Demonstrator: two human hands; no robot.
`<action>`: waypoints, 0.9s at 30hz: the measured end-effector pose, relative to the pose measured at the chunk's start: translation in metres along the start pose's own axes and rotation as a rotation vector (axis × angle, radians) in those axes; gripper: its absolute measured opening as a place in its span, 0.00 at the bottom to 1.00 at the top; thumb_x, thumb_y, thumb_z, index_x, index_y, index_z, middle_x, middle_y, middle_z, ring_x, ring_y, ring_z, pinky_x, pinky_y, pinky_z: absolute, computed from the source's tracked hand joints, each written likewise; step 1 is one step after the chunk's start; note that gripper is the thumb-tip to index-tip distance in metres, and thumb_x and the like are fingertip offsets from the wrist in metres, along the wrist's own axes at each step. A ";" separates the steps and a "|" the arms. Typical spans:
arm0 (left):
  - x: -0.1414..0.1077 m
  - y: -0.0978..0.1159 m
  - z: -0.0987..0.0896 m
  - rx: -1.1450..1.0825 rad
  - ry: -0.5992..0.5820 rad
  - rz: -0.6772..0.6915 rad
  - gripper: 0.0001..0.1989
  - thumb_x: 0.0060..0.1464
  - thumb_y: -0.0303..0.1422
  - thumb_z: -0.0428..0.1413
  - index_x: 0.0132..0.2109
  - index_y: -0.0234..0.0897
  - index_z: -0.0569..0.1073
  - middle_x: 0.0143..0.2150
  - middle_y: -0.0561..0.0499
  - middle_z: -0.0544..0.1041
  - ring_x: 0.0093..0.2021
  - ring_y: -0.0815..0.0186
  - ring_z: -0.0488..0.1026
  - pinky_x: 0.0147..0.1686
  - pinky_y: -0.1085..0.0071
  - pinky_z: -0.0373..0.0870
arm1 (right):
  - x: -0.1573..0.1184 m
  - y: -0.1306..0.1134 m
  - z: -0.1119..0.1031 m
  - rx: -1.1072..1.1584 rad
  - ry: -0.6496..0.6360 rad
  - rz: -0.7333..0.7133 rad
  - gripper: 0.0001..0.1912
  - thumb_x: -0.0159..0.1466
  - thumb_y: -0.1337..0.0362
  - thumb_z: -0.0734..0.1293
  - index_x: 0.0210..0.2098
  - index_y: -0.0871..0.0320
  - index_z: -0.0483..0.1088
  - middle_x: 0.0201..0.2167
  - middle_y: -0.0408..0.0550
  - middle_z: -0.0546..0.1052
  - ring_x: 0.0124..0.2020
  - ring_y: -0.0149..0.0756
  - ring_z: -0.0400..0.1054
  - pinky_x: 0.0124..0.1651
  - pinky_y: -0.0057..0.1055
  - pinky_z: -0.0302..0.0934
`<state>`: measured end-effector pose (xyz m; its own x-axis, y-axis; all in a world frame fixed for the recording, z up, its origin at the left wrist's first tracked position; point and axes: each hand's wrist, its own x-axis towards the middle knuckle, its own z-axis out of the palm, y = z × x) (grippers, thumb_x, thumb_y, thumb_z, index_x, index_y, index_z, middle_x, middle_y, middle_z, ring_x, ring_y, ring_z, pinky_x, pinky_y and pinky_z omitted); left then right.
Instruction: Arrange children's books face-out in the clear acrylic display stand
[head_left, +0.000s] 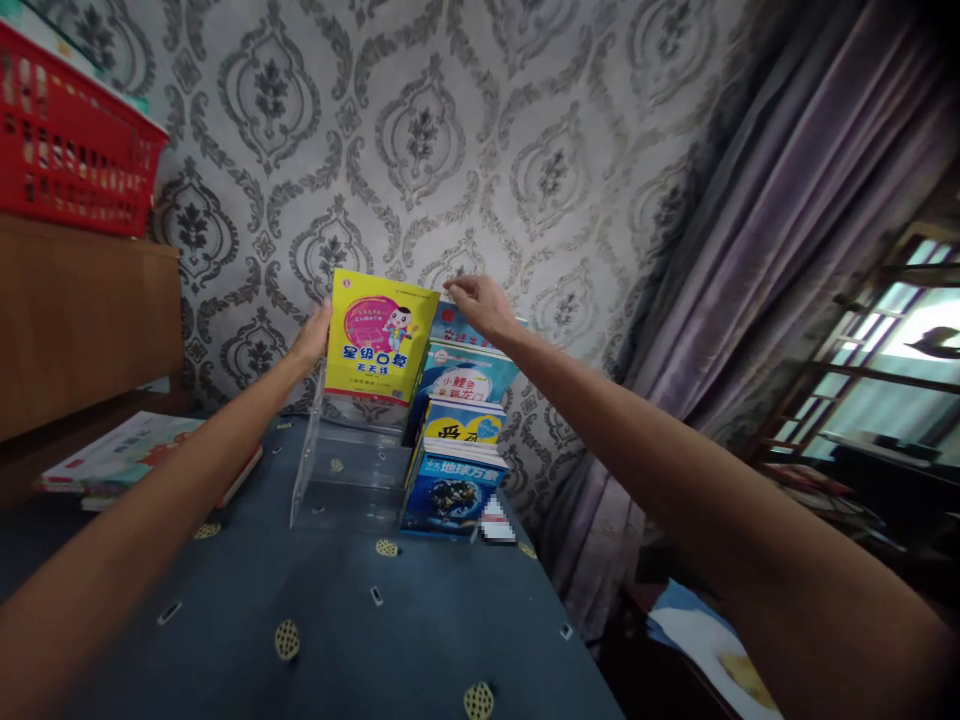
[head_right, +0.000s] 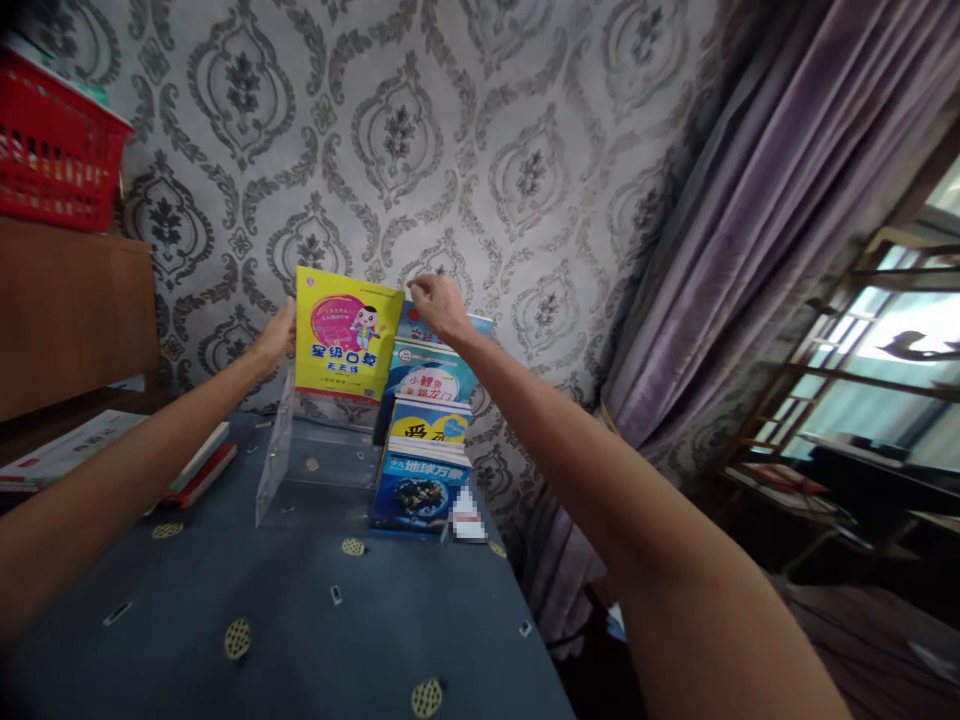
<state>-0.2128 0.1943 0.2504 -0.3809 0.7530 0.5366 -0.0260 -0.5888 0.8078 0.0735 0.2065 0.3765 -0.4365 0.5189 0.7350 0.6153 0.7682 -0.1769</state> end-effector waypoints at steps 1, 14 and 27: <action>-0.002 0.002 -0.003 0.056 0.042 -0.006 0.32 0.56 0.63 0.55 0.47 0.39 0.77 0.39 0.45 0.83 0.42 0.53 0.80 0.35 0.65 0.78 | -0.007 -0.004 0.000 0.010 0.050 0.002 0.19 0.67 0.67 0.58 0.48 0.64 0.78 0.43 0.56 0.80 0.46 0.46 0.72 0.52 0.38 0.63; -0.233 -0.062 -0.131 1.094 -0.111 0.121 0.13 0.63 0.41 0.48 0.43 0.39 0.72 0.43 0.43 0.79 0.47 0.54 0.76 0.52 0.55 0.71 | -0.347 -0.056 0.118 0.347 -0.487 -0.350 0.16 0.74 0.65 0.59 0.56 0.57 0.72 0.55 0.57 0.78 0.61 0.43 0.71 0.64 0.46 0.66; -0.370 -0.043 -0.028 1.315 -0.542 0.103 0.09 0.65 0.34 0.51 0.37 0.44 0.74 0.40 0.51 0.80 0.40 0.63 0.77 0.44 0.69 0.73 | -0.386 -0.131 0.201 0.177 -0.736 -0.289 0.31 0.73 0.62 0.62 0.74 0.49 0.53 0.71 0.52 0.62 0.72 0.54 0.56 0.72 0.66 0.48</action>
<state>-0.0966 -0.0673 0.0108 0.0745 0.9184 0.3887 0.9562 -0.1764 0.2335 0.0296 -0.0194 -0.0157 -0.9202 0.3576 0.1596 0.3264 0.9255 -0.1921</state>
